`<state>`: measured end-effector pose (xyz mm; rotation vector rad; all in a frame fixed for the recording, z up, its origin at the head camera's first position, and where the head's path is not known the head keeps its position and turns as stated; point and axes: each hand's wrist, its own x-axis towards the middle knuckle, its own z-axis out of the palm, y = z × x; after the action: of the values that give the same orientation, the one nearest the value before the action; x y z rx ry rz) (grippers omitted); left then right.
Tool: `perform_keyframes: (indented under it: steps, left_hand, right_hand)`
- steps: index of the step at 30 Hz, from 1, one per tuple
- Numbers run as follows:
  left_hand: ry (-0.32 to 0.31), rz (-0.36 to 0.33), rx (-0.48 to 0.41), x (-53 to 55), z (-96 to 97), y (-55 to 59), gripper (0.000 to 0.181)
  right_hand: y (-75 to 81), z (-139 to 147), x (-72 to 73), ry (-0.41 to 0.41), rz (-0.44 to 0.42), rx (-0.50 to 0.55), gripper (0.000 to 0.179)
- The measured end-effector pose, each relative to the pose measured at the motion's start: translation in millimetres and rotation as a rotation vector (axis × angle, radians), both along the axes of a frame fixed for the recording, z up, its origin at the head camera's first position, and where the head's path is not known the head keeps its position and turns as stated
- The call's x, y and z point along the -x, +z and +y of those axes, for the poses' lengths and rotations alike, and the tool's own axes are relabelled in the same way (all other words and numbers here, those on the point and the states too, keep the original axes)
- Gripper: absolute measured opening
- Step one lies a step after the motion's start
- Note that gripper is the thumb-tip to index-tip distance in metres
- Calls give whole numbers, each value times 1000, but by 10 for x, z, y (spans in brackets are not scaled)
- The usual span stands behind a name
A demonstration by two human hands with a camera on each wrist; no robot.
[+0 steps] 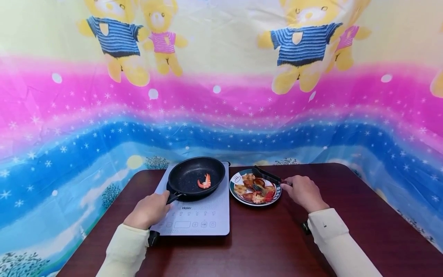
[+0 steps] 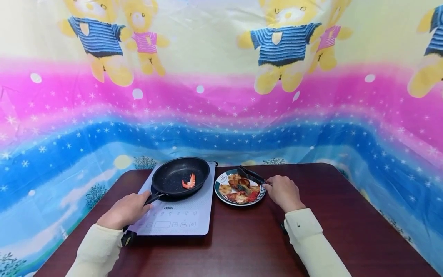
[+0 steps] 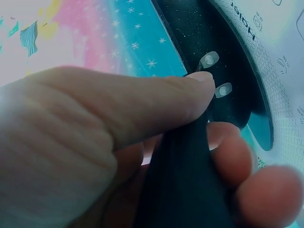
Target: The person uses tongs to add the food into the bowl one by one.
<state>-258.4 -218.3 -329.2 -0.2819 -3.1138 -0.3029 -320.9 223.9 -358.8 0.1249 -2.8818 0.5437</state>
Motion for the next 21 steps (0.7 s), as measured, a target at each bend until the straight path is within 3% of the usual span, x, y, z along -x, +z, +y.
perform_keyframes:
  steps: [11,21]
  left_hand:
    - [2,16,9,8,14,-2,23]
    - [22,6,19,19,25,-25,29]
  right_hand:
    - [67,31,-13,0,18,2,42]
    - [104,59,-12,13,44,10,41]
